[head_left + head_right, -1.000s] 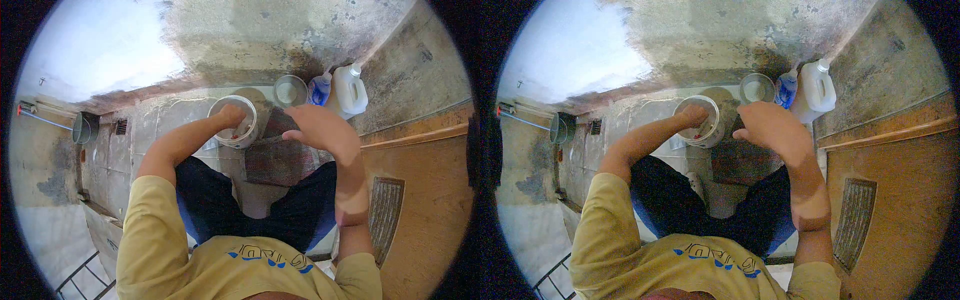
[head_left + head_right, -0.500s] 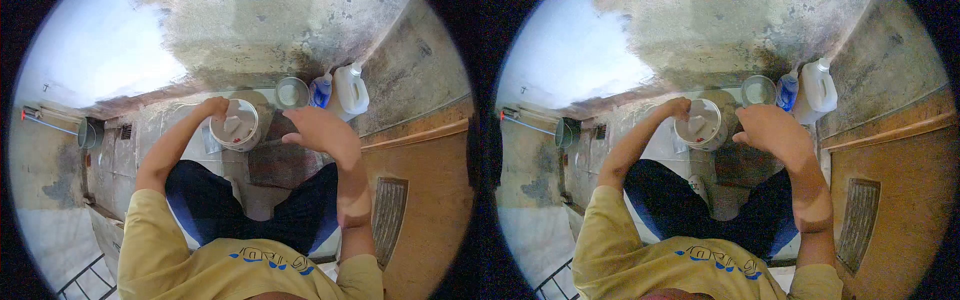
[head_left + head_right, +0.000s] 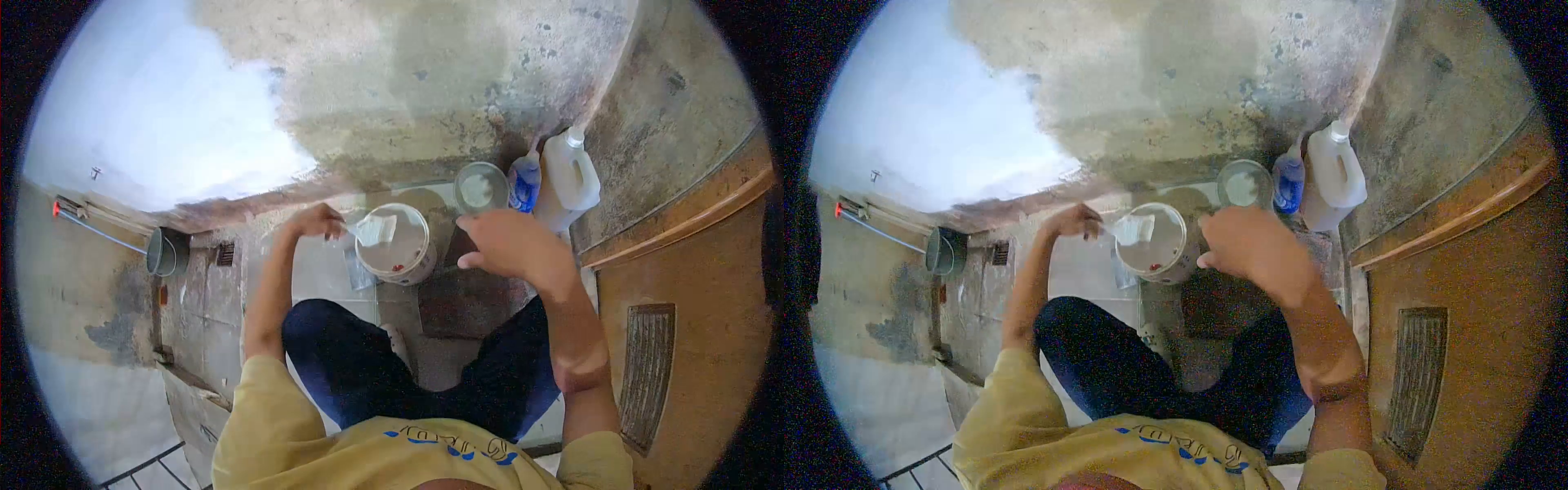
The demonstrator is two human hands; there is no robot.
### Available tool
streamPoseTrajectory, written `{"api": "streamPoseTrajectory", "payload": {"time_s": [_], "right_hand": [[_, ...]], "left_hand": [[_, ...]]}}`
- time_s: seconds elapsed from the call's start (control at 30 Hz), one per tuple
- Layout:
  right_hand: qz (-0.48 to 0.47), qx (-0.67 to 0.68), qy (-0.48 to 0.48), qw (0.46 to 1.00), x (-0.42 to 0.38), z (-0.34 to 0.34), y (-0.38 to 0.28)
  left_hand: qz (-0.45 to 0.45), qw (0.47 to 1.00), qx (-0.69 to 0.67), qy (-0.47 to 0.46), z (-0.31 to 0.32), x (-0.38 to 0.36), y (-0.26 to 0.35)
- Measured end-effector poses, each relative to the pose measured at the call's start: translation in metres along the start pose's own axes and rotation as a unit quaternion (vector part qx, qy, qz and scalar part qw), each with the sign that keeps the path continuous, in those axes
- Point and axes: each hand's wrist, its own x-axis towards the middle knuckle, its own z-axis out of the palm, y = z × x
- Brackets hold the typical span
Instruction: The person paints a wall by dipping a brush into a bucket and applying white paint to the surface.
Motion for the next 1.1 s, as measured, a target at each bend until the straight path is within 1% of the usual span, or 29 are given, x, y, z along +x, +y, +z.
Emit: {"api": "streamPoseTrajectory", "payload": {"time_s": [0.03, 0.07, 0.17, 0.23, 0.27, 0.33, 0.37, 0.43, 0.47, 0.53, 0.57, 0.6, 0.67, 0.7, 0.77, 0.8, 0.83, 0.87, 0.9, 0.97, 1.1], "right_hand": [[0.005, 0.002, -0.012, 1.000, -0.001, -0.002, -0.002], [0.006, -0.001, -0.009, 1.000, -0.001, -0.002, -0.002], [-0.015, 0.012, 0.006, 1.000, -0.001, 0.000, -0.001], [-0.004, 0.001, 0.002, 1.000, -0.003, 0.000, -0.002], [-0.002, 0.007, -0.003, 1.000, -0.003, 0.002, -0.001], [-0.005, 0.010, -0.006, 1.000, -0.003, 0.004, 0.002], [-0.005, 0.015, -0.009, 1.000, -0.004, 0.004, 0.002], [-0.003, 0.003, 0.009, 1.000, -0.006, 0.003, 0.005], [-0.001, 0.006, 0.009, 1.000, -0.005, 0.005, 0.008], [0.008, -0.006, -0.007, 1.000, -0.002, 0.010, 0.013], [0.009, -0.003, -0.010, 1.000, -0.001, 0.010, 0.014], [0.012, -0.001, -0.022, 1.000, 0.000, 0.009, 0.013], [0.017, 0.003, -0.034, 0.999, 0.003, 0.009, 0.013], [0.022, 0.008, -0.038, 0.999, 0.004, 0.010, 0.014], [0.030, 0.014, -0.042, 0.999, 0.004, 0.014, 0.016], [0.024, 0.013, -0.029, 0.999, 0.004, 0.016, 0.017], [0.019, 0.012, -0.016, 1.000, 0.004, 0.016, 0.018], [0.023, 0.012, -0.015, 1.000, 0.003, 0.014, 0.018], [0.031, 0.007, -0.024, 0.999, 0.003, 0.011, 0.015], [0.039, 0.005, -0.034, 0.999, 0.003, 0.011, 0.013], [0.022, 0.017, -0.038, 0.999, 0.010, 0.018, 0.018]], "left_hand": [[-0.001, 1.000, -0.030, -0.005, 0.009, -0.002, 0.002], [-0.042, 0.997, 0.065, -0.016, 0.016, -0.002, 0.004], [-0.054, 0.994, 0.094, 0.004, 0.040, -0.003, -0.020], [0.096, 0.979, 0.154, 0.090, 0.058, -0.010, -0.029], [0.093, 0.981, 0.150, 0.083, 0.066, -0.013, -0.034], [0.070, 0.968, 0.169, 0.171, 0.080, -0.024, -0.020], [0.067, 0.969, 0.168, 0.166, 0.089, -0.031, -0.012], [-0.010, 0.973, 0.126, 0.191, 0.105, -0.045, -0.001], [-0.010, 0.974, 0.127, 0.188, 0.114, -0.047, -0.009], [0.027, 0.955, 0.142, 0.257, 0.131, -0.049, -0.018], [-0.018, 0.954, 0.162, 0.250, 0.138, -0.049, -0.023], [-0.020, 0.956, 0.162, 0.246, 0.143, -0.046, -0.024], [-0.043, 0.939, 0.195, 0.280, 0.150, -0.041, -0.026], [-0.043, 0.940, 0.195, 0.277, 0.150, -0.039, -0.021], [-0.090, 0.933, 0.194, 0.289, 0.150, -0.036, -0.010], [-0.088, 0.934, 0.194, 0.287, 0.150, -0.035, -0.013], [-0.072, 0.929, 0.185, 0.312, 0.151, -0.035, -0.015], [-0.054, 0.924, 0.175, 0.337, 0.153, -0.034, -0.017], [-0.052, 0.925, 0.176, 0.334, 0.157, -0.033, -0.017], [-0.053, 0.903, 0.171, 0.391, 0.167, -0.034, -0.018], [-0.083, 0.903, 0.190, 0.377, 0.174, -0.034, -0.025]]}}
